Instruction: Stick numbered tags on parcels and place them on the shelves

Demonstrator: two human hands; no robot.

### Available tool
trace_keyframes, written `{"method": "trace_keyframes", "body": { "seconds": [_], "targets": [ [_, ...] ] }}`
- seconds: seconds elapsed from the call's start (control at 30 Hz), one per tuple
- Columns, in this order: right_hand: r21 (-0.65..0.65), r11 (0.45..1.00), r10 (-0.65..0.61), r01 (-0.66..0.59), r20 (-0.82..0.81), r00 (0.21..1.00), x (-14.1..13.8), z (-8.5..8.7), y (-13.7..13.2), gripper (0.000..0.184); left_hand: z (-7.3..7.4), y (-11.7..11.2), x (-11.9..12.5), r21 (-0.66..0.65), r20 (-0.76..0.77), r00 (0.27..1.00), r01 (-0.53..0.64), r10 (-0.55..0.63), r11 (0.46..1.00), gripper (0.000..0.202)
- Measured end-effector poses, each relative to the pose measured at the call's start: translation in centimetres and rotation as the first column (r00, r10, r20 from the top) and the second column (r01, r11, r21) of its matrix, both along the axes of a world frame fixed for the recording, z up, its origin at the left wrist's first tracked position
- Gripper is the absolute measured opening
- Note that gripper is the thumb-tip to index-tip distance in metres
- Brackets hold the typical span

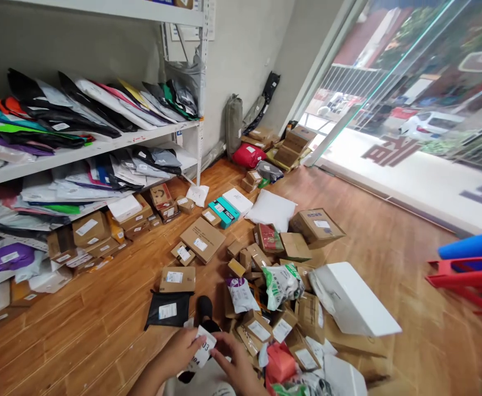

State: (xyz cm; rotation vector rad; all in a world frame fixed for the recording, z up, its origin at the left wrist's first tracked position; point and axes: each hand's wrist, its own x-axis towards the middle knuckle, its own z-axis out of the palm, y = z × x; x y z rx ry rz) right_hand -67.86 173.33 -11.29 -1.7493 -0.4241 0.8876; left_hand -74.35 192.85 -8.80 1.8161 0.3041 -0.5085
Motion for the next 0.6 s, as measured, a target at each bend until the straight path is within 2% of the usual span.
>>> {"method": "trace_keyframes", "body": {
  "seconds": [0.13,0.2,0.3,0.37,0.53,0.6],
  "targets": [
    [0.034,0.991,-0.129,0.129,0.003,0.992,3.8,-0.3,0.3,0.048,-0.8,-0.6,4.4,-0.027,0.095,0.995,-0.005,0.008,1.000,0.041],
    [0.073,0.978,-0.193,0.195,-0.036,0.981,6.6,-0.8,0.6,0.049,-1.8,-0.7,7.1,-0.078,0.114,0.989,-0.082,0.090,0.994,0.040],
    [0.150,0.962,-0.214,0.229,-0.111,0.971,11.3,-1.6,1.2,0.050,-3.2,-0.7,11.5,-0.149,0.111,0.970,-0.200,0.218,0.968,0.052],
    [0.197,0.952,-0.212,0.235,-0.133,0.968,14.6,-1.6,1.8,0.050,-3.8,-0.6,14.2,-0.137,0.116,0.961,-0.233,0.249,0.963,0.056],
    [0.126,0.976,-0.179,0.178,-0.007,0.984,22.7,0.0,4.5,0.043,-3.1,0.6,20.5,-0.015,0.180,0.919,-0.353,0.350,0.935,0.054],
    [0.137,0.976,-0.166,0.167,-0.018,0.986,25.8,0.4,6.1,0.043,-2.8,1.6,23.1,0.034,0.204,0.893,-0.417,0.402,0.908,0.055]
  ]
}}
